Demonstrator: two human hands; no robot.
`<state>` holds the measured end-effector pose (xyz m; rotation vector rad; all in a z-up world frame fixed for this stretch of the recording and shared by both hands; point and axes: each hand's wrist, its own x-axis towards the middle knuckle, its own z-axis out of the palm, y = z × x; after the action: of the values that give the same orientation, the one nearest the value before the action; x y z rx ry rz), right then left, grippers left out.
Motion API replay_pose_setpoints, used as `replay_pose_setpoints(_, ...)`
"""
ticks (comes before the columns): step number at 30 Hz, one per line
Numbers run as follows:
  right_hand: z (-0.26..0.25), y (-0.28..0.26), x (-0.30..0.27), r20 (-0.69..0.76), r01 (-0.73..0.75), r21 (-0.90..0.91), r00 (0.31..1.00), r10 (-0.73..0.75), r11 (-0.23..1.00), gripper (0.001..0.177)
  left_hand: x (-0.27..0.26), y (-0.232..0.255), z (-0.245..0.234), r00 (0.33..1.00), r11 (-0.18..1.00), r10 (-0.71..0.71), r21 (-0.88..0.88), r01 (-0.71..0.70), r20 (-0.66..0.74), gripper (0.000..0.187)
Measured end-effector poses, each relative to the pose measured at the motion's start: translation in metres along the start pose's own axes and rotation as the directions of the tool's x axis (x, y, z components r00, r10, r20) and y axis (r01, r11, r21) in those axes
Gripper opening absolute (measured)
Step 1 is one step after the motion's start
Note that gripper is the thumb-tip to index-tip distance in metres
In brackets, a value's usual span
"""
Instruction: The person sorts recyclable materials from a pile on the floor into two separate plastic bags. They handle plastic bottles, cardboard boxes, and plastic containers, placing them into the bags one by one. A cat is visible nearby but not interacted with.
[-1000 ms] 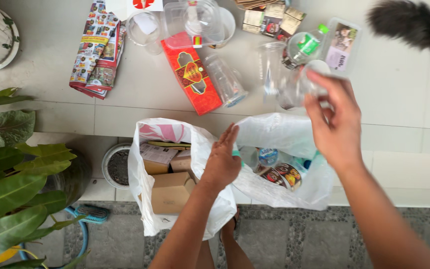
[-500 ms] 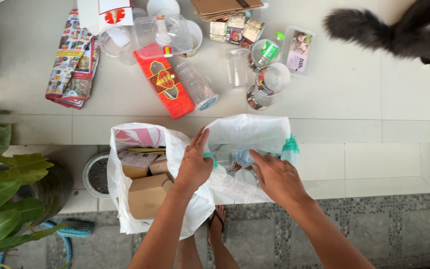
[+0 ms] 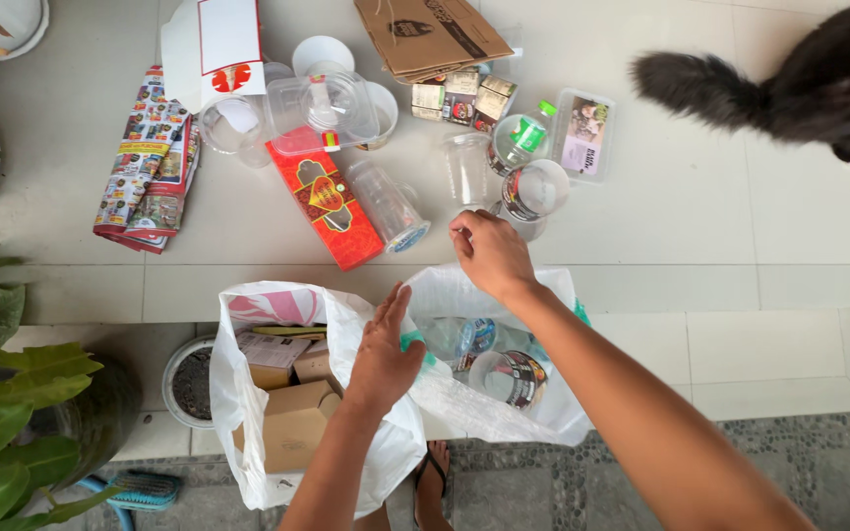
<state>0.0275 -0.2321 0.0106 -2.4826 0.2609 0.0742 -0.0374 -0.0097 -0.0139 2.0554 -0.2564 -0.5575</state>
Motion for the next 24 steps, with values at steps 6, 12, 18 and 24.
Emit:
replay_pose_setpoints(6, 0.065, 0.084, 0.063, 0.094, -0.164, -0.238, 0.977, 0.191, 0.957, 0.054, 0.004, 0.014, -0.007, 0.999, 1.000, -0.025, 0.001, 0.025, 0.024, 0.079)
replay_pose_setpoints(12, 0.082, 0.112, 0.112, 0.155, -0.218, -0.256, 0.952, 0.263, 0.942, 0.087, 0.013, 0.019, -0.015, 0.997, 0.997, -0.063, -0.042, 0.065, 0.051, 0.079)
replay_pose_setpoints(18, 0.099, 0.106, 0.132, 0.079, -0.301, -0.177, 0.945, 0.318, 0.937, 0.108, 0.020, 0.021, -0.016, 0.990, 0.990, -0.103, -0.087, 0.112, 0.093, 0.078)
replay_pose_setpoints(24, 0.116, 0.109, 0.127, 0.047, -0.375, -0.245, 0.916, 0.397, 0.894, 0.108, 0.022, 0.024, -0.018, 0.991, 0.991, -0.090, -0.088, 0.099, 0.101, 0.078)
